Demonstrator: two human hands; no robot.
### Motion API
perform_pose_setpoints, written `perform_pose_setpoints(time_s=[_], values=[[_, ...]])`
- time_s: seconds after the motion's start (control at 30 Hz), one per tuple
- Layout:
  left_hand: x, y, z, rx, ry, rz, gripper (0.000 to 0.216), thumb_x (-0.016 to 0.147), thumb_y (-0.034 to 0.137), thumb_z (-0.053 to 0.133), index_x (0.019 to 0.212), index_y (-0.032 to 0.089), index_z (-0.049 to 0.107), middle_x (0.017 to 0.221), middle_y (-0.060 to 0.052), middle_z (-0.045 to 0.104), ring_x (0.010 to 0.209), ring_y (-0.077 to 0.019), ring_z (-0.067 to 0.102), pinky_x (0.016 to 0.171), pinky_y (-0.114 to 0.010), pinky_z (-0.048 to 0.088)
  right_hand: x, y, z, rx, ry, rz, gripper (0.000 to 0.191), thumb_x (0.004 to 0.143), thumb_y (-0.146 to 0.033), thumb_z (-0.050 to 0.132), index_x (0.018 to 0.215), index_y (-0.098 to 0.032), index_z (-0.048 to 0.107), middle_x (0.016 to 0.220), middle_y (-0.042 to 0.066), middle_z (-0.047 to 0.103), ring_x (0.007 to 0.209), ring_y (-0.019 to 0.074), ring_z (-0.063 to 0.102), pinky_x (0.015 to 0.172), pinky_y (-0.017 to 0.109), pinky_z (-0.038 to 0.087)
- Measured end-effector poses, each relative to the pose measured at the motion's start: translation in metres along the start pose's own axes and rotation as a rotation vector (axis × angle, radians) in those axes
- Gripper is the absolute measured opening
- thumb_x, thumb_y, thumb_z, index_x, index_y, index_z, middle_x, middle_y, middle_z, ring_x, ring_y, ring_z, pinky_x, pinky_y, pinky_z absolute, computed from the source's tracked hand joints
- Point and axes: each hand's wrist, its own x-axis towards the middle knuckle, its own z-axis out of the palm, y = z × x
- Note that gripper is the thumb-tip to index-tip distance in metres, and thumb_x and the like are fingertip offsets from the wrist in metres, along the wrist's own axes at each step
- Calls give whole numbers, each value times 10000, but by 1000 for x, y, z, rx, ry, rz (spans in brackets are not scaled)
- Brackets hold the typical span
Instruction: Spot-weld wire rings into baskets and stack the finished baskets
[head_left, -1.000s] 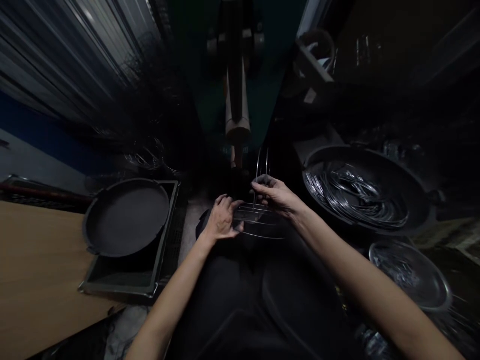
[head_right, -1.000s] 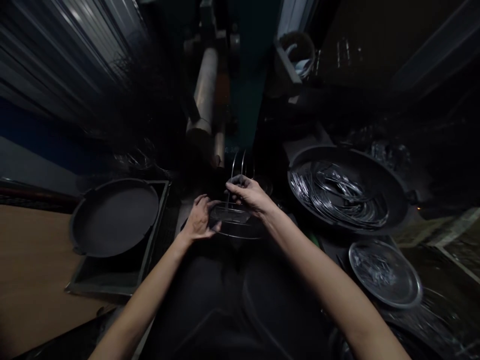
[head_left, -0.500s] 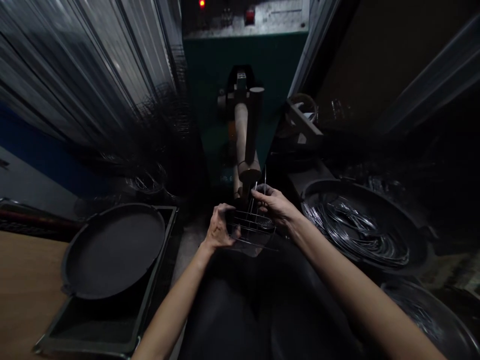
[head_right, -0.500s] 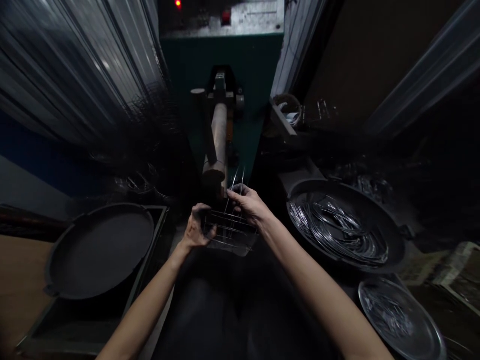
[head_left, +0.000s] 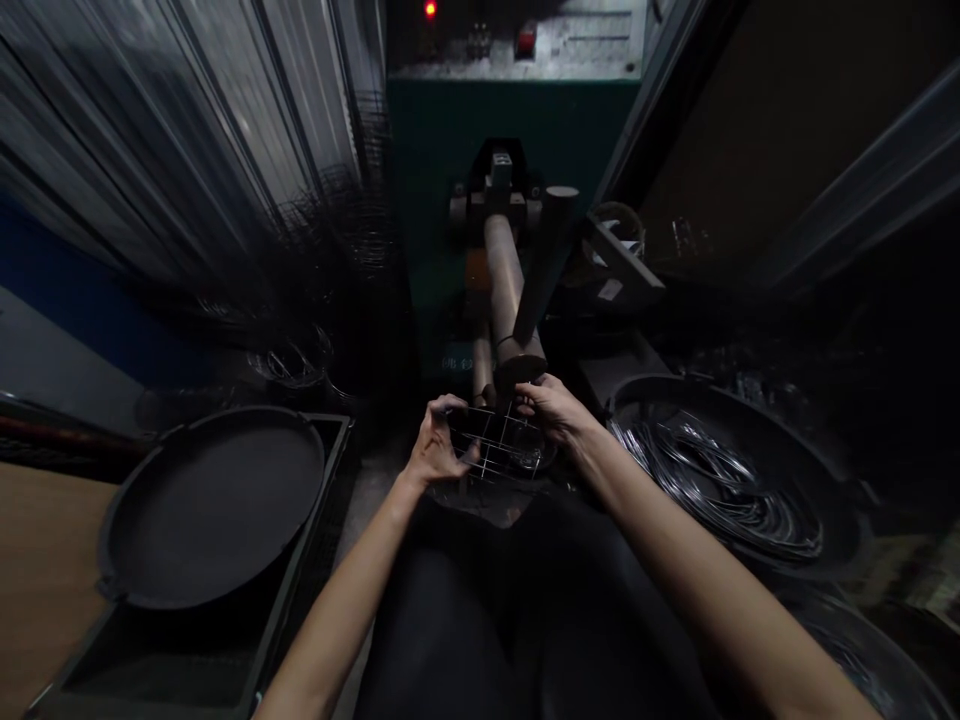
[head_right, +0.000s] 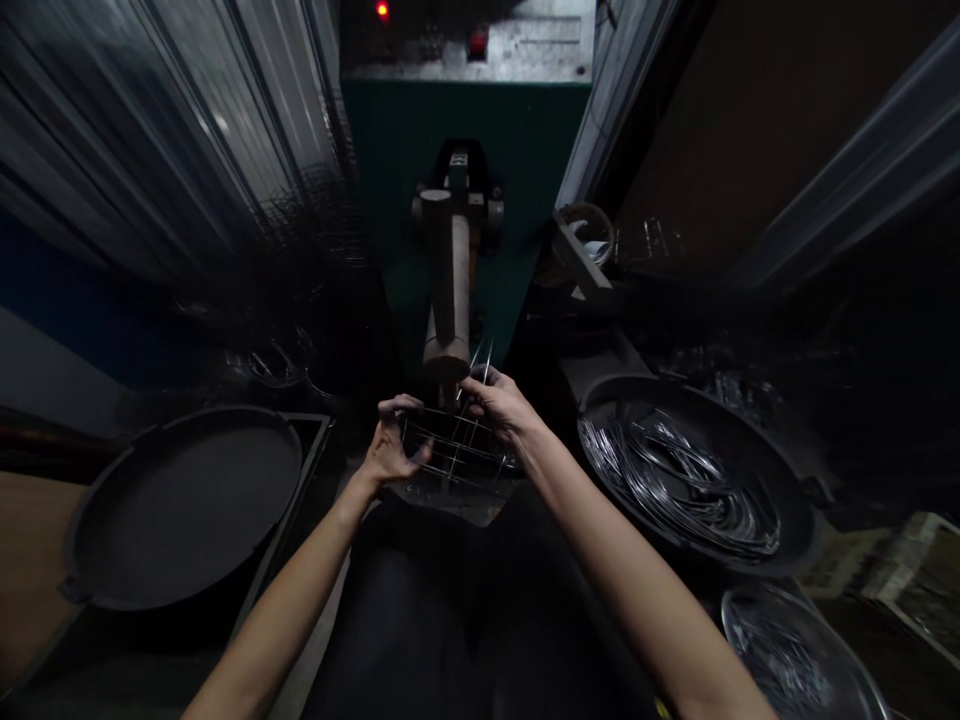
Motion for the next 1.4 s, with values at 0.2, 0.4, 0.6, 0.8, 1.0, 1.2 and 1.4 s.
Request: perform_pose_setpoints(time_s=[0.2,0.4,0.6,0.8,1.0,1.2,1.4], values=[[6,-2,-2,49,9,36,565,629,214,622,1094,207,302,995,-69,455,916,-202,513,793,-378,465,8,4,-2,22,4,-19,498,340,-250,862,643,-158,478,510,-62,469,422,31,386,339,131,218],[7,-2,-7,76,-20,42,563,654,229,634,1113,209,309,959,-43,458,820,-159,525,736,-340,485,5,6,-1,61,99,-12,301,610,-242,779,651,-148,497,521,-57,468,397,16,344,324,117,205],[4,-9,-4,93,-30,18,637,659,233,636,1177,196,267,1069,-86,470,960,-198,558,836,-380,486,1,-10,-4,99,250,-17,204,838,-228,576,666,-141,510,504,-47,463,351,26,335,305,124,231],[1,-1,-2,43,42,-32,639,661,204,595,1185,196,231,1001,-65,486,917,-189,573,805,-365,490,-4,-16,2,73,78,-31,109,759,-196,626,753,-141,532,447,-89,418,317,13,242,302,124,162],[2,3,-12,53,71,-88,578,632,191,583,1118,188,269,952,-66,489,889,-208,562,808,-393,467,3,-2,8,22,70,-97,310,611,-307,731,759,-179,491,433,-102,412,325,25,283,313,137,190],[2,2,-18,132,93,-126,478,579,175,606,998,183,376,939,-80,476,940,-244,525,855,-431,431,11,5,13,-27,47,-93,385,551,-360,749,745,-201,456,407,-110,370,330,42,294,322,161,224],[2,-1,-22,131,112,-144,442,569,194,645,936,191,400,932,-75,462,978,-258,498,881,-446,408,23,13,13,-39,29,-113,369,559,-328,716,778,-219,440,439,-114,388,342,56,339,336,172,270]])
